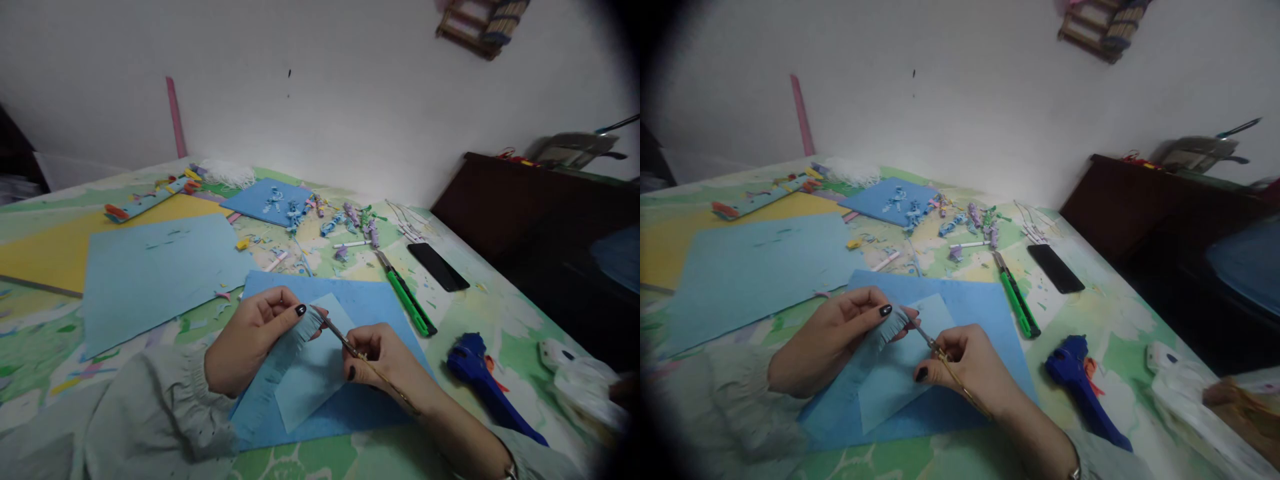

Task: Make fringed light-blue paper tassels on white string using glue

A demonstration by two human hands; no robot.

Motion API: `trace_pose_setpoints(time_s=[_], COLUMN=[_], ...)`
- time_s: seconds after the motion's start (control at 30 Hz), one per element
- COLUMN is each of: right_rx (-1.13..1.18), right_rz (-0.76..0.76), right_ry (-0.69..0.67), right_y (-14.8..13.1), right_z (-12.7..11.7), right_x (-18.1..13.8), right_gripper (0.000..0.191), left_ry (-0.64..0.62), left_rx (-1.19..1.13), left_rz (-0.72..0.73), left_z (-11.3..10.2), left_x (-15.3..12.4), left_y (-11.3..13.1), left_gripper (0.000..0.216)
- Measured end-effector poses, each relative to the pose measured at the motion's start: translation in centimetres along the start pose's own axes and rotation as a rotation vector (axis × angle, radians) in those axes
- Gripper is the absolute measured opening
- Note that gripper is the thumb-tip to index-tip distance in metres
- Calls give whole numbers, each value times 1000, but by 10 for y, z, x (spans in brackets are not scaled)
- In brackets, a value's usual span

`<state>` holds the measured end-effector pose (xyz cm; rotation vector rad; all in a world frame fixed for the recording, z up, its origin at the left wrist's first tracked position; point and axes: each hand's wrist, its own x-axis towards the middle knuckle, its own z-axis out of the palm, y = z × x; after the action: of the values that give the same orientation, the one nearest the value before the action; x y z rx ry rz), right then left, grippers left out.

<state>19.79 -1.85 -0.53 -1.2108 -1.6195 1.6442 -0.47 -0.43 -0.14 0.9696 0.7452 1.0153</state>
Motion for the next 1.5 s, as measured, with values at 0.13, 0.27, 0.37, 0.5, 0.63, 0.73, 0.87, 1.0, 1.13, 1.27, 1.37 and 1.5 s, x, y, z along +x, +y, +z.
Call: trace_pose_setpoints(time_s=[0.13, 0.27, 0.37, 0.5, 0.63, 0.73, 0.87, 1.0, 1.13, 1.27, 1.37, 1.5], right_rx=[-7, 24, 14, -9, 0, 21, 64, 51, 43, 37, 26, 5], right_rz=[-15, -37, -51, -57, -69, -62, -63, -68, -65, -57, -51, -52], right_ry=[8, -20, -34, -30, -22, -28, -20, -24, -23, -24, -19, -11], right_y=[0, -1, -1, -1, 0, 1, 1, 0, -1, -1, -1, -1], right_z=[1, 0, -1, -1, 0, 0, 1, 0, -1, 0, 0, 1], right_x=[0, -2, -2, -2, -2, -2, -1, 0, -2, -2, -2, -1], right_gripper=[48, 46, 45, 45, 43, 42, 42, 42, 41, 40, 41, 41], left_ry=[-2, 14, -2, -28, -32, -43, -46, -45, -26, -10, -21, -31], left_rx=[-60, -124, -134, -103, -70, -56, -68, -76, -54, -30, -20, -13], left_rz=[-18, -34, -42, -30, -5, 1, -3, -6, -4, -19, -17, -11], left_z=[1, 3, 4, 4, 3, 2, 2, 2, 2, 1, 1, 0], left_x=[0, -1, -1, -1, 0, 0, -1, 0, 0, 0, 1, 2], left_y=[0, 0, 1, 2, 1, 0, -1, 0, 0, 0, 0, -1], left_gripper=[19, 18, 18, 18, 19, 19, 18, 17, 18, 20, 20, 19])
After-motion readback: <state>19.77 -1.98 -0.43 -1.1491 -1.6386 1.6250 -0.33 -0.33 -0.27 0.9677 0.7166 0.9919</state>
